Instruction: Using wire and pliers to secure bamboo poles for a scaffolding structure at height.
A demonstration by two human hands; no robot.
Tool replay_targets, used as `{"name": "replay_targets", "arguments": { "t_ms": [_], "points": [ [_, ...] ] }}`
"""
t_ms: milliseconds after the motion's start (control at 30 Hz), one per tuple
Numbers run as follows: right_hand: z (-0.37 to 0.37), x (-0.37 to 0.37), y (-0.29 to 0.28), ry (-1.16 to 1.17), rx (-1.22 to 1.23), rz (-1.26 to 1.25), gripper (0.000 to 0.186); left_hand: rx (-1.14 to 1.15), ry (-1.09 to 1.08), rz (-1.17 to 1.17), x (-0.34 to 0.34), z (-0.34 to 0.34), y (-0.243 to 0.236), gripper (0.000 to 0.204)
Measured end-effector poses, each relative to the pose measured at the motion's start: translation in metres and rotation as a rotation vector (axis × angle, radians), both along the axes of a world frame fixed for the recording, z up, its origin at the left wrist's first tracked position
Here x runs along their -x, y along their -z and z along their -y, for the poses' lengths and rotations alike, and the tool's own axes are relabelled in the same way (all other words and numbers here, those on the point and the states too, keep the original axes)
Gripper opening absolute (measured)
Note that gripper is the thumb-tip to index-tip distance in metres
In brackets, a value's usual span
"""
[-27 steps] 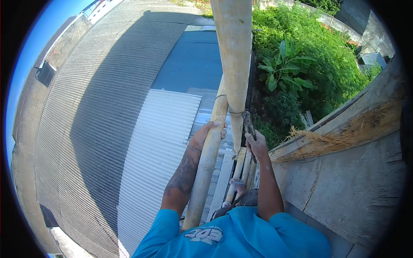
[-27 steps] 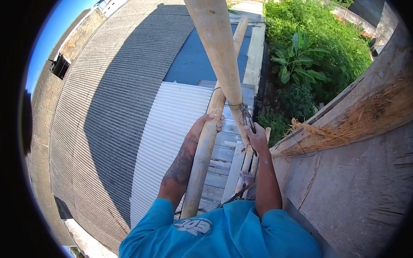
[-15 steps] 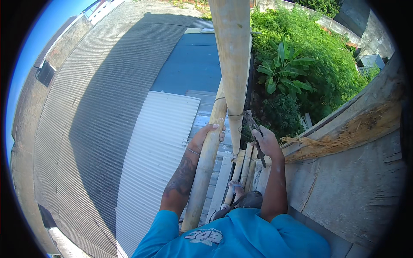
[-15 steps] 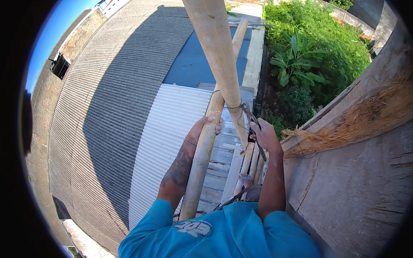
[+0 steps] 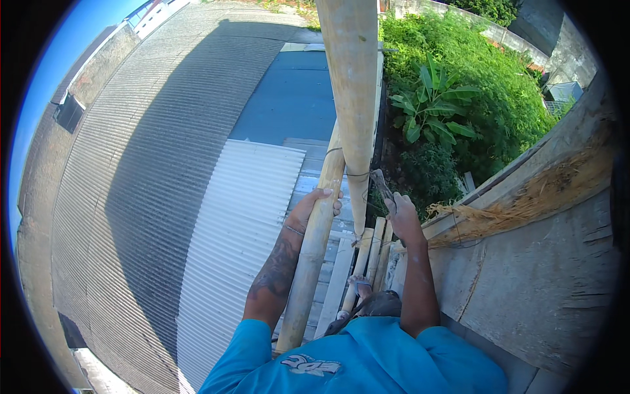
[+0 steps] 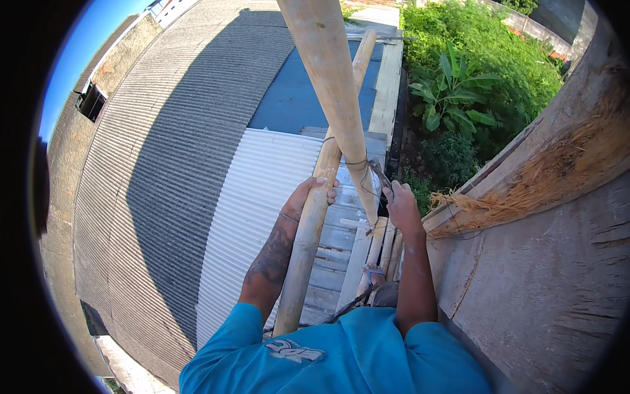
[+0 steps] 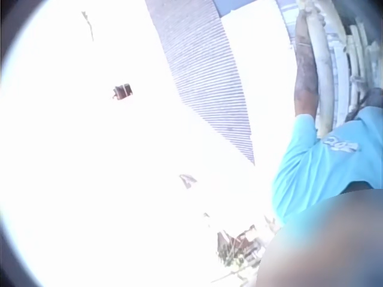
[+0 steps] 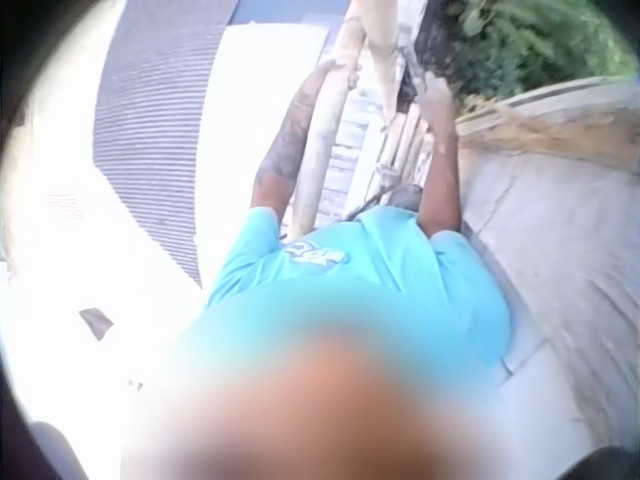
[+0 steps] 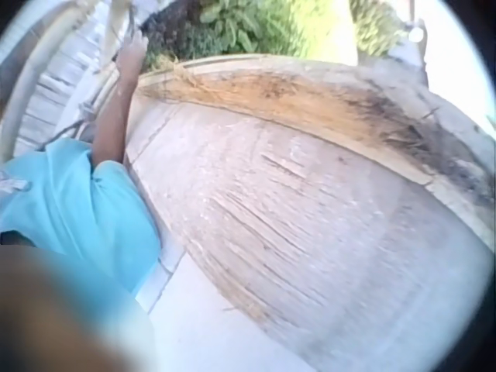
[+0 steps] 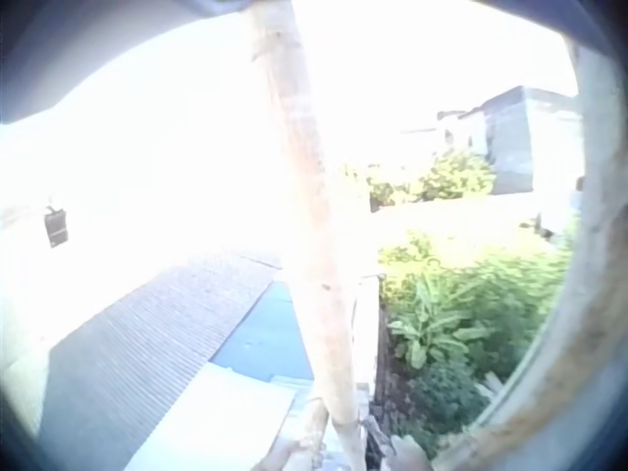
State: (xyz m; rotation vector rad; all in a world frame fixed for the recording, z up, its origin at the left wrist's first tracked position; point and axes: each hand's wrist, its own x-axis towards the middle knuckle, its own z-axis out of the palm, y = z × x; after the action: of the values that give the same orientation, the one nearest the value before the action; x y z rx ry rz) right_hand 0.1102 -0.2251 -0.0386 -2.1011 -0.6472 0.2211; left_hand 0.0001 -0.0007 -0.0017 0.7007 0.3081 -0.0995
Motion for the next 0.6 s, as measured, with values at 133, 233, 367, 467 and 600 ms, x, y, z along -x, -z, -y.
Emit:
{"name": "replay_targets", "arguments": {
  "t_ms": [133, 233, 367, 467, 600],
  "points": [
    [-0.001, 0.015, -0.025, 0.001, 0.084, 0.12, 0.022, -0.01, -0.001, -0.003, 0.001, -0.002, 0.002, 0.044],
    [-0.002, 0.017, -0.029, 0.014, 0.116, 0.113, 0.022, -0.002, 0.001, 0.001, 0.001, -0.002, 0.001, 0.043],
    [0.0, 0.0, 0.001, -0.043, -0.072, 0.261, 0.022, -0.008, 0.004, 0.023, 0.001, 0.001, -0.001, 0.04],
    [-0.012, 0.001, 0.019, -0.09, -0.276, 0.067, 0.028, -0.014, 0.001, 0.025, 0.004, 0.001, 0.0, 0.039],
    [-0.049, 0.006, 0.054, -0.026, -0.871, -0.563, 0.037, -0.025, 0.012, 0.014, 0.004, -0.001, 0.001, 0.038]
  ]
}}
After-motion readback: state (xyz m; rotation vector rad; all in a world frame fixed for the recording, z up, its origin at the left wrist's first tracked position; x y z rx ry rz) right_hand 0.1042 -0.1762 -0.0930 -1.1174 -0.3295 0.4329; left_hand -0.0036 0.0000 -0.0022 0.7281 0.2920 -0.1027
